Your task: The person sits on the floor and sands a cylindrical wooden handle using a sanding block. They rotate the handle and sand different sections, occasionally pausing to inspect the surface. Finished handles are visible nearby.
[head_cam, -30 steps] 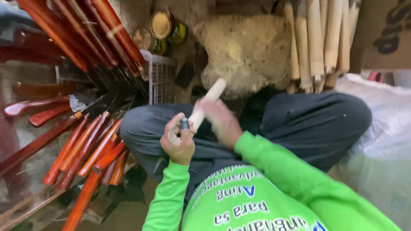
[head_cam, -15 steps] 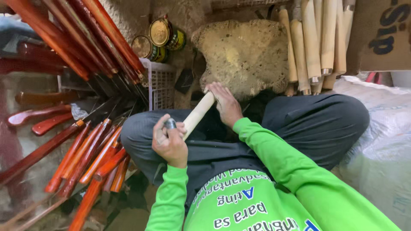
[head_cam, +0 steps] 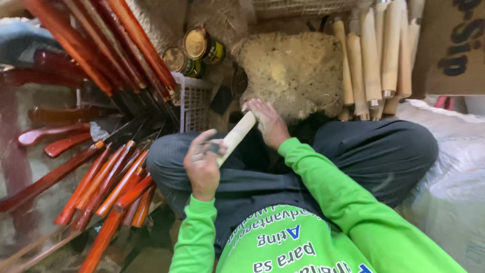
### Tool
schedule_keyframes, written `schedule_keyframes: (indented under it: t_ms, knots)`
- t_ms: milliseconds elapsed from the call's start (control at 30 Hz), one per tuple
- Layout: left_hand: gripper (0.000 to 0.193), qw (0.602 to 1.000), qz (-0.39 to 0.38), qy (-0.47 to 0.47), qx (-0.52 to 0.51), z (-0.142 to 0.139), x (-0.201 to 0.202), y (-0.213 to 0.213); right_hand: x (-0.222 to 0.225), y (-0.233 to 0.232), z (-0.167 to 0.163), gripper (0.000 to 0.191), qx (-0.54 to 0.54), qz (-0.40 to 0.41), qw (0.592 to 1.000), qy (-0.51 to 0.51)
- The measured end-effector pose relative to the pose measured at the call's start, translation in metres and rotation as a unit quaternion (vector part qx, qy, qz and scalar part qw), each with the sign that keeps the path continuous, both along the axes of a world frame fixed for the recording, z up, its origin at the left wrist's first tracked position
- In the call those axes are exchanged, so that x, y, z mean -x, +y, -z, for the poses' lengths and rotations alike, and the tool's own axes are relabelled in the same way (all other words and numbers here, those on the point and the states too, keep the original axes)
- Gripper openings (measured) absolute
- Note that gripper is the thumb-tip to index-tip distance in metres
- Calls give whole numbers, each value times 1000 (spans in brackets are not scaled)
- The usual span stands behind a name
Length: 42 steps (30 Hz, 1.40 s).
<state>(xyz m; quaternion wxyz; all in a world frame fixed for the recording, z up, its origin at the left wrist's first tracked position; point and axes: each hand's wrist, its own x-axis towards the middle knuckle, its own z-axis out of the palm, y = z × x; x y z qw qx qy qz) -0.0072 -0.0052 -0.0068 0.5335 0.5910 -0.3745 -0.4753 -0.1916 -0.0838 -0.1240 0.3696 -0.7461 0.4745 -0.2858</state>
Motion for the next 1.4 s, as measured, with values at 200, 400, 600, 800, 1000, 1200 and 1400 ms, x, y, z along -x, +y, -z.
schedule_keyframes:
  t_ms: [200, 400, 600, 800, 1000, 1200, 1400]
  knots:
    - [34, 992, 57, -107, -37, -4, 9, 8, -4, 16, -18, 38, -38, 46, 993, -102]
    - [32, 996, -78, -2, -31, 14, 17, 18, -15, 44, -43, 40, 7, 1, 981, -194]
    - [29, 993, -105, -16, -43, 17, 11, 22, -13, 33, -36, 50, -33, 57, 991, -115]
    - [28, 990, -128, -33, -57, 13, 14, 20, -15, 35, -28, 42, -43, 18, 993, -105]
    - [25, 988, -144, -30, -41, 10, 16, 16, -25, 50, -36, 45, 24, 13, 993, -114]
    - [24, 985, -166, 30, -32, 15, 14, 13, -24, 28, -29, 54, 45, 55, 997, -17]
    - [26, 979, -190, 30, -63, 14, 14, 15, -23, 41, -38, 65, 51, -15, 995, -89]
